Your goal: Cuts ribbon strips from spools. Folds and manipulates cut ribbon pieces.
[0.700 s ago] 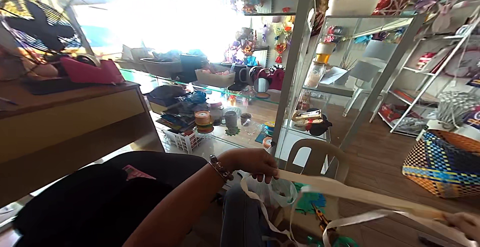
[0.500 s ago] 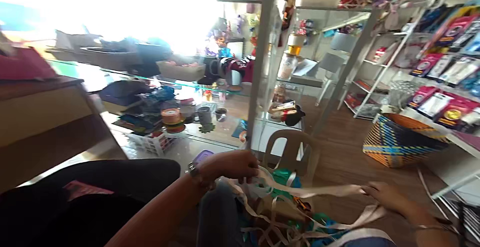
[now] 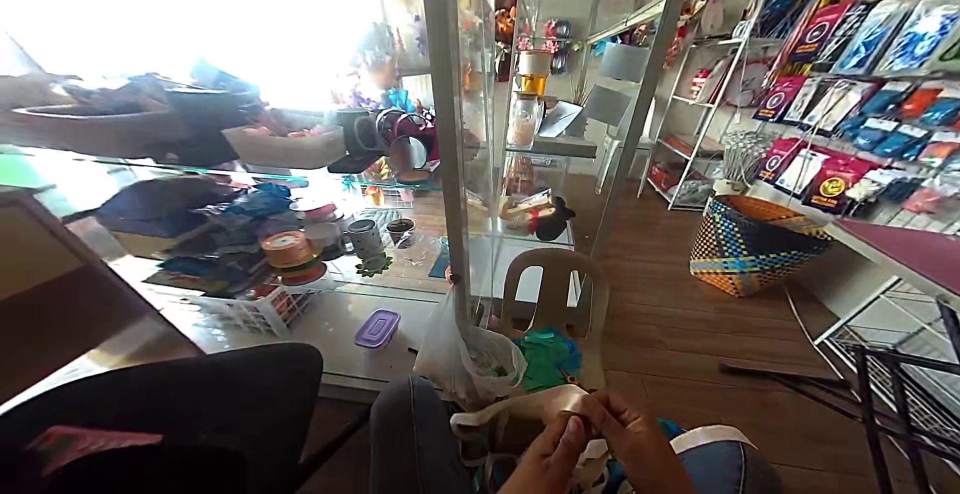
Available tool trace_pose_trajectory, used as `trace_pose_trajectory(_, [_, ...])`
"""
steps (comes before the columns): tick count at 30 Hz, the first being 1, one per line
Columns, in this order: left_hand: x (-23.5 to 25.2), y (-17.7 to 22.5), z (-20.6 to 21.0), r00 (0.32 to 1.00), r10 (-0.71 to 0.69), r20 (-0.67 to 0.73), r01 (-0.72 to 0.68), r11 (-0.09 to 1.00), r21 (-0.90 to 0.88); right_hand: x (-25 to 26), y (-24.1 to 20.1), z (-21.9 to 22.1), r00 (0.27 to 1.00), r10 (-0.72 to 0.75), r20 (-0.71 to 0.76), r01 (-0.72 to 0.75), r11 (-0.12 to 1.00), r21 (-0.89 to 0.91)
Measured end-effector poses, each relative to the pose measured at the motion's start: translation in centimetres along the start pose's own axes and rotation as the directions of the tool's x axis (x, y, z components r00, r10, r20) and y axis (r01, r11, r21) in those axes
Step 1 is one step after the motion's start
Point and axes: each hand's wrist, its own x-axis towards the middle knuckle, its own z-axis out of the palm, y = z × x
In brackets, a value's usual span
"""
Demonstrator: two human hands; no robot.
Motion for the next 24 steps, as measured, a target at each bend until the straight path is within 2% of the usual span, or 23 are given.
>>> trace_pose_trajectory(4, [-0.3,-0.9,0.7,0.994,0.021,-0.11,-0.046,0.971,-0.234,-1.9,0.7,1.3,0.999,-0.013,-0.034,0.013,1.0,0.005])
trace_pose_trajectory(7, [0.3,-0.8,0.7,0.972,-0.035,-0.232,-0.092,0.852,-0.515,-2.8,1.8,2.3,0.996,-0.043,-0.074,0.044,0.999,0.013])
trace_pose_trajectory(9, [0.4,-0.6,0.4,0.951,-0.105,-0.29,-0.099,0.787,-0.609,-3.1,2.6,2.5,0.996,-0.029,-0.082,0.029,1.0,-0.002])
trace_pose_trajectory(12, [0.3,-0.5,0.1,0.911,-0.198,-0.361,-0.072,0.787,-0.613,-3.3,3.1,2.5,0.999,0.024,-0.032,-0.021,0.994,0.107])
trace_pose_trajectory(15, [0.2,-1.1,-0.2,0.892,-0.219,-0.396,-0.071,0.797,-0.6,-3.1,2.9,2.7,0.996,0.08,-0.028,-0.071,0.964,0.255])
trace_pose_trajectory(19, [0.4,-1.8,-0.6,0.873,-0.246,-0.422,-0.068,0.793,-0.605,-3.0,3.1,2.9,0.993,0.109,-0.05,-0.097,0.975,0.198])
trace_pose_trajectory(24, [0.7,-2.4,-1.0,0.844,-0.313,-0.435,-0.044,0.768,-0.639,-2.9,3.7,3.3,0.989,0.148,0.017,-0.149,0.975,0.167])
